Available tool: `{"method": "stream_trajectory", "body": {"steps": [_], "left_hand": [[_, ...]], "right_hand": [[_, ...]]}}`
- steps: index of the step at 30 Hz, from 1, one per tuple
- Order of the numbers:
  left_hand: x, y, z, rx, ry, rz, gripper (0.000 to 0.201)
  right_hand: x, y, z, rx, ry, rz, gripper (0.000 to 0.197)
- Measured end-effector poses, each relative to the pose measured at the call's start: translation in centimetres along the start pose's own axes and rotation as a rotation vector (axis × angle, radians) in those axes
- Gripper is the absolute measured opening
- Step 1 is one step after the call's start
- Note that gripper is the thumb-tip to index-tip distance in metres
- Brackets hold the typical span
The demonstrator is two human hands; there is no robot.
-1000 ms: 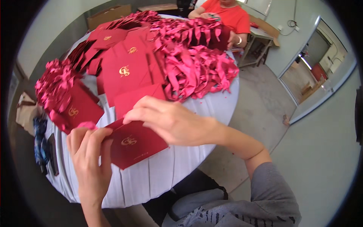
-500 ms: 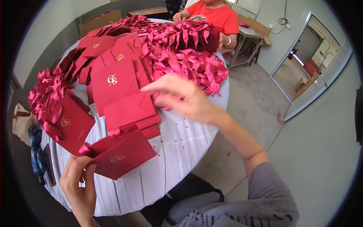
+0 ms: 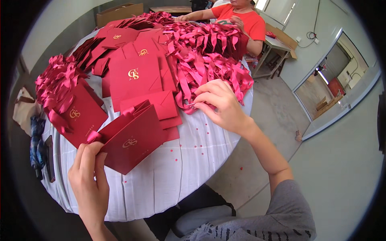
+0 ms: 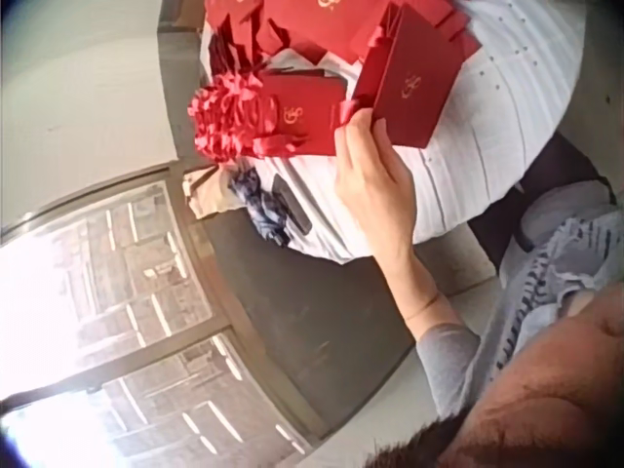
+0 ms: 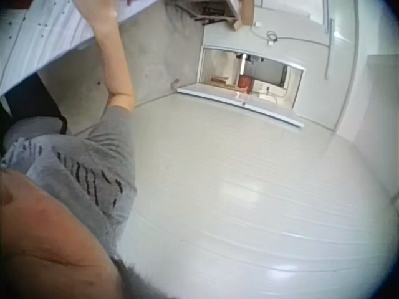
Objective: The person attaches ribbon handles to paper gift bags by threading ribbons into the bags by hand.
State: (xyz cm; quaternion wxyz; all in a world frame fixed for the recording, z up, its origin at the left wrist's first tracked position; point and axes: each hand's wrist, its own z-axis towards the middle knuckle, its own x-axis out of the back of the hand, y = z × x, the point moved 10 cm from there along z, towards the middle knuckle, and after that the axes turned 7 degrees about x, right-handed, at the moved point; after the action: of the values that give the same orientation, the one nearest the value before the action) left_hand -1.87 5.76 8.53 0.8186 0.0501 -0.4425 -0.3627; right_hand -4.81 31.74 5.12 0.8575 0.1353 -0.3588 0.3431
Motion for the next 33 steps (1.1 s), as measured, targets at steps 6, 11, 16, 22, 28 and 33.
{"method": "stream_trajectory", "body": {"steps": [6, 11, 16, 22, 28, 33], "left_hand": [[0.2, -1.6, 0.5, 0.112, -0.012, -0.137, 0.011], [-1.2, -4.4, 1.6, 0.187, -0.120, -0.351, 0.013], [-2.6, -7.5, 1.4, 0.340, -0.241, -0.511, 0.015], [-4.8, -8.7, 1.1, 0.379, -0.413, -0.671, 0.016], [-5.5, -9.2, 0.8, 0.423, -0.432, -0.718, 0.016], [-5.7, -8.9, 0.7, 0.423, -0.448, -0.722, 0.017]], "right_hand": [[0.9, -5.3, 4.2, -0.022, 0.145, 0.515, 0.012], [-2.1, -10.4, 6.5, -0.121, 0.232, 0.698, 0.014], [-6.0, -11.8, 7.3, -0.047, 0.243, 0.442, 0.009], [-7.7, -11.1, 6.5, -0.154, 0.187, 0.453, 0.009], [-7.9, -11.4, 6.5, -0.137, 0.168, 0.434, 0.010], [-7.7, -11.7, 6.6, -0.090, 0.188, 0.423, 0.010]]}}
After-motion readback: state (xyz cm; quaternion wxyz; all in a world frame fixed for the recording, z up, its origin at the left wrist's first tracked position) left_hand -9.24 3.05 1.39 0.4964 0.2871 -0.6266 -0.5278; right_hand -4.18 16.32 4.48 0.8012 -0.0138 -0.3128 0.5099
